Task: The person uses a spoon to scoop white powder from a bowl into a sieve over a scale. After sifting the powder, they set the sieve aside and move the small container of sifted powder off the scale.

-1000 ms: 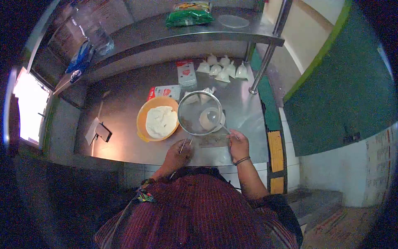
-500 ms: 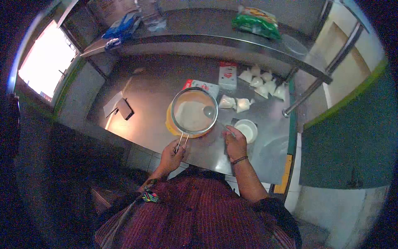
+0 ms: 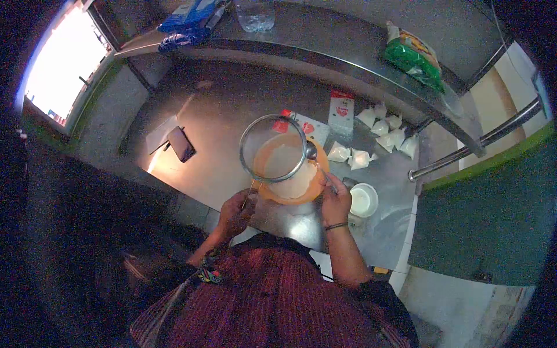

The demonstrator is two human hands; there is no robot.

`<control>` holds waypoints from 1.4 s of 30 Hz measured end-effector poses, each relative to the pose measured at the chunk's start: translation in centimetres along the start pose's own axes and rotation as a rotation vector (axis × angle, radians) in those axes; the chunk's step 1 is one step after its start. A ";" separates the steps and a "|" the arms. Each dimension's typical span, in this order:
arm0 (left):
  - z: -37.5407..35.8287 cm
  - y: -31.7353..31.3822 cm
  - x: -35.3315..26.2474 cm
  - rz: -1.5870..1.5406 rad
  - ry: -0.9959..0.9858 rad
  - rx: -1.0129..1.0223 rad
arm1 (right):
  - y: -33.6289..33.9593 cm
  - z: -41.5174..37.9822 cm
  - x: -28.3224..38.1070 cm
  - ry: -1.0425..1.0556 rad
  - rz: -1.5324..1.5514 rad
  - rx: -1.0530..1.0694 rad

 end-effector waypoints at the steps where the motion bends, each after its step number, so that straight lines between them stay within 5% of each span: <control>1: 0.0 0.5 -0.5 -0.060 0.030 0.018 | -0.2 -0.1 0.0 -0.077 0.126 -0.012; 5: 0.6 1.6 -1.0 -0.005 -0.078 0.017 | -0.6 -0.8 -1.4 -0.222 0.426 -0.027; 9: 0.3 3.1 -3.1 -0.154 -0.156 0.036 | -0.4 -1.5 -0.8 -0.211 0.450 -0.006; 23: 0.7 9.2 -8.6 0.241 -0.296 0.206 | -0.8 -3.2 1.1 -0.129 0.478 -0.084; 27: 1.6 9.9 -9.6 0.131 -0.285 0.279 | -0.8 -3.4 0.9 -0.162 0.450 -0.080; 29: 1.7 10.4 -10.4 0.001 -0.452 0.225 | -0.8 -3.3 0.9 -0.164 0.466 -0.084; 42: 3.5 10.8 -10.0 0.088 -0.346 0.334 | -1.8 -2.7 1.0 -0.229 0.432 -0.142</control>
Point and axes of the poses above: each hand's wrist, its own z-axis towards the middle knuckle, its own y-axis out of the back of the hand, x = y × z, the point moved 7 cm from there along z, towards the middle knuckle, and after that the axes turned 10 degrees about x, right-handed, at the moved point
